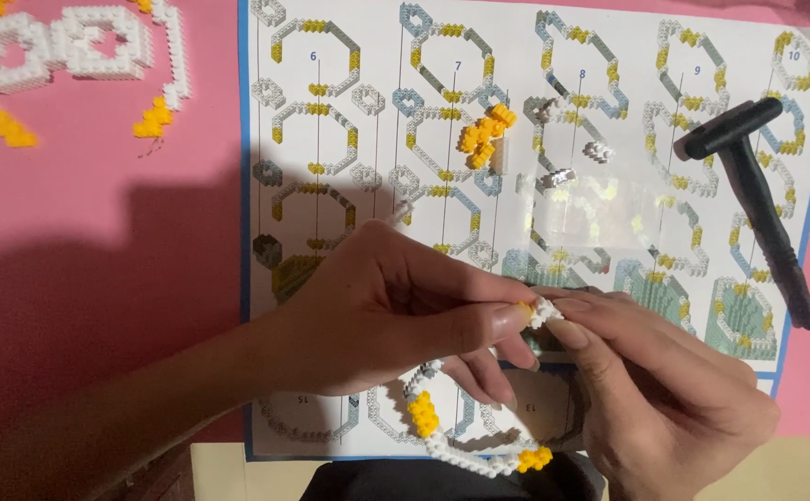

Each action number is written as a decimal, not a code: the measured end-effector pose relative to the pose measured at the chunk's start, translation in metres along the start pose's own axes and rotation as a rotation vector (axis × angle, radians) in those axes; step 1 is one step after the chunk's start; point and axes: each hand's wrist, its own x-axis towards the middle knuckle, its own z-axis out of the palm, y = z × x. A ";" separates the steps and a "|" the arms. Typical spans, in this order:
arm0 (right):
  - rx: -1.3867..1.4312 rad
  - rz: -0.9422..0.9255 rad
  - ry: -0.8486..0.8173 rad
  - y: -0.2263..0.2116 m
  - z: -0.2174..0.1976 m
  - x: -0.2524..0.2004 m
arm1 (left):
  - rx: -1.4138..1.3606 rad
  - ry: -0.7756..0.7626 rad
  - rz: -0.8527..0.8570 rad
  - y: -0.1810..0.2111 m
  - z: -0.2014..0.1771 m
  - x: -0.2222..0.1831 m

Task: Assembling a complex model using small interlocking plastic blocks while following a printed instruction manual.

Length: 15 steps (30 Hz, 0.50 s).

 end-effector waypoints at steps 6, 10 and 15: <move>0.028 -0.028 0.055 0.016 -0.001 -0.007 | 0.053 -0.002 0.039 -0.004 -0.001 0.000; -0.002 0.008 0.042 0.013 -0.002 -0.007 | 0.060 -0.018 0.055 -0.005 -0.002 -0.001; 0.008 0.004 0.040 0.019 -0.002 -0.009 | 0.071 -0.006 0.065 -0.005 -0.001 0.000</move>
